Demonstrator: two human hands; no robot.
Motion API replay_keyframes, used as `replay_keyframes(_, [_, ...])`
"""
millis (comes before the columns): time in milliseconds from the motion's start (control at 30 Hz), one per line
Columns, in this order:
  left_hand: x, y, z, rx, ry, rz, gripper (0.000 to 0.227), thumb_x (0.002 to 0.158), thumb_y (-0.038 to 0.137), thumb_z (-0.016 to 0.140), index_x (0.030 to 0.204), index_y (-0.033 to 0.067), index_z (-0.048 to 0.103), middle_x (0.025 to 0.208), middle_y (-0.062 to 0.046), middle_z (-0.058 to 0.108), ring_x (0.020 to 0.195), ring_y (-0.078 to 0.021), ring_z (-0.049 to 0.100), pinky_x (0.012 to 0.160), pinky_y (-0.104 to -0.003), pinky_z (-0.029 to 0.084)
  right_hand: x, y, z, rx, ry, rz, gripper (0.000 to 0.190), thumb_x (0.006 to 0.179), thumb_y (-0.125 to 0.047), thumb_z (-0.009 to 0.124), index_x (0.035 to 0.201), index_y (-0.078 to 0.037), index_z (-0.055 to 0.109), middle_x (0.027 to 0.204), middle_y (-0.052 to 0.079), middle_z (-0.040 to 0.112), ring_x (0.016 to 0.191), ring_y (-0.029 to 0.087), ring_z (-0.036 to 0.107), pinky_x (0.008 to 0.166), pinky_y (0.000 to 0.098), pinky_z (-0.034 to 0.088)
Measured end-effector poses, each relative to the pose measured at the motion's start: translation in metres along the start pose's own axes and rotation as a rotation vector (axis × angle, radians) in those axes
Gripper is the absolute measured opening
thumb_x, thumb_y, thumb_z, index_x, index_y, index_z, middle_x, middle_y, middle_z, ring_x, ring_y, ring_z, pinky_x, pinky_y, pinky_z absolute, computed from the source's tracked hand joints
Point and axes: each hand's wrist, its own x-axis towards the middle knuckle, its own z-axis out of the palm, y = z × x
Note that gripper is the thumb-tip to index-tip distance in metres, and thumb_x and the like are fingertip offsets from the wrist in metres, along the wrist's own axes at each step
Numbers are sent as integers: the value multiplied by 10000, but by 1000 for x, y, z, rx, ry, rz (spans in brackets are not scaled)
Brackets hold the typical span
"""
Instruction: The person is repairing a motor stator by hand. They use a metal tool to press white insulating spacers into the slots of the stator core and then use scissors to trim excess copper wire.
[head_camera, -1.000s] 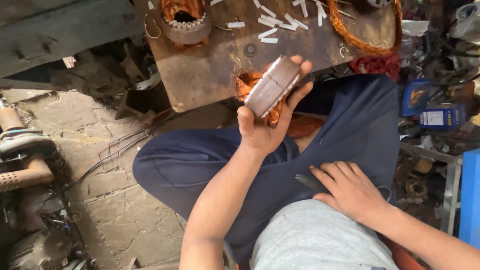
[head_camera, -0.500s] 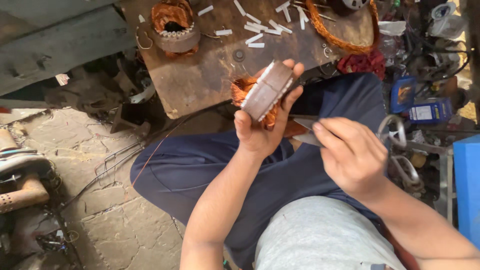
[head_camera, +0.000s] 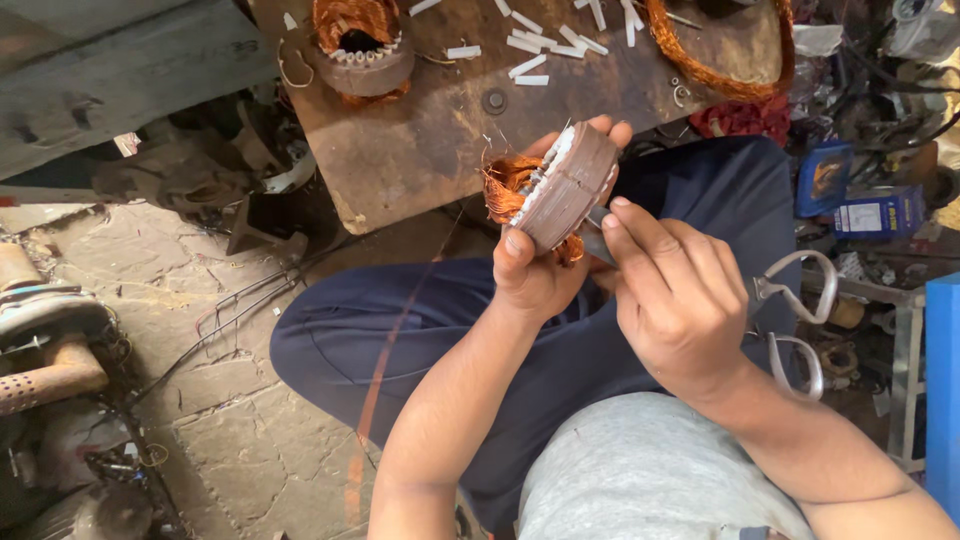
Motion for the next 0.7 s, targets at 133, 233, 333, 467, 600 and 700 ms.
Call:
replay_keyframes(133, [0, 2, 2, 14, 10, 5, 919, 824, 545, 849, 1505, 79, 445, 1552, -191, 463, 1510, -369, 393, 1315, -438, 310, 0, -4, 1, 17, 3, 32, 382, 816, 28, 771, 1197, -4, 746, 1257, 77, 726, 1040, 257, 696, 877, 376, 536])
replay_keyframes(233, [0, 3, 3, 20, 15, -12, 978, 813, 604, 832, 1506, 44, 428, 1538, -190, 467, 1494, -349, 417, 1285, -408, 349, 0, -4, 0, 58, 4, 41, 387, 798, 32, 783, 1182, 3, 746, 1242, 82, 726, 1022, 267, 707, 859, 378, 540])
replay_keyframes(333, [-3, 2, 3, 16, 0, -36, 1075, 819, 707, 773, 1523, -21, 412, 1527, -200, 484, 1460, -311, 460, 1252, -370, 391, -2, 0, 0, 209, 14, 113, 377, 807, 31, 792, 1179, -11, 742, 1244, 85, 717, 1016, 275, 722, 869, 375, 555])
replay_keyframes(467, [-10, -1, -2, -28, 8, -39, 1149, 850, 814, 668, 1527, -81, 421, 1507, -212, 517, 1420, -270, 510, 1229, -332, 418, -4, 3, 2, 368, 21, 177, 352, 830, 39, 788, 1172, -12, 726, 1232, 95, 691, 1014, 278, 728, 876, 354, 591])
replay_keyframes(600, [-13, -11, -4, -178, 30, -78, 1138, 874, 837, 636, 1520, -74, 416, 1477, -236, 534, 1378, -311, 534, 1191, -348, 427, -4, 2, 2, 494, 8, 258, 307, 876, 77, 761, 1165, -25, 740, 1189, 87, 659, 918, 193, 721, 776, 308, 590])
replay_keyframes(700, [-16, -8, -1, -16, -31, -114, 1117, 867, 824, 668, 1489, -70, 424, 1436, -225, 524, 1319, -264, 513, 1159, -327, 420, -3, 0, 0, 393, 14, 242, 318, 871, 74, 772, 1171, -30, 752, 1169, 84, 657, 914, 197, 720, 764, 314, 592])
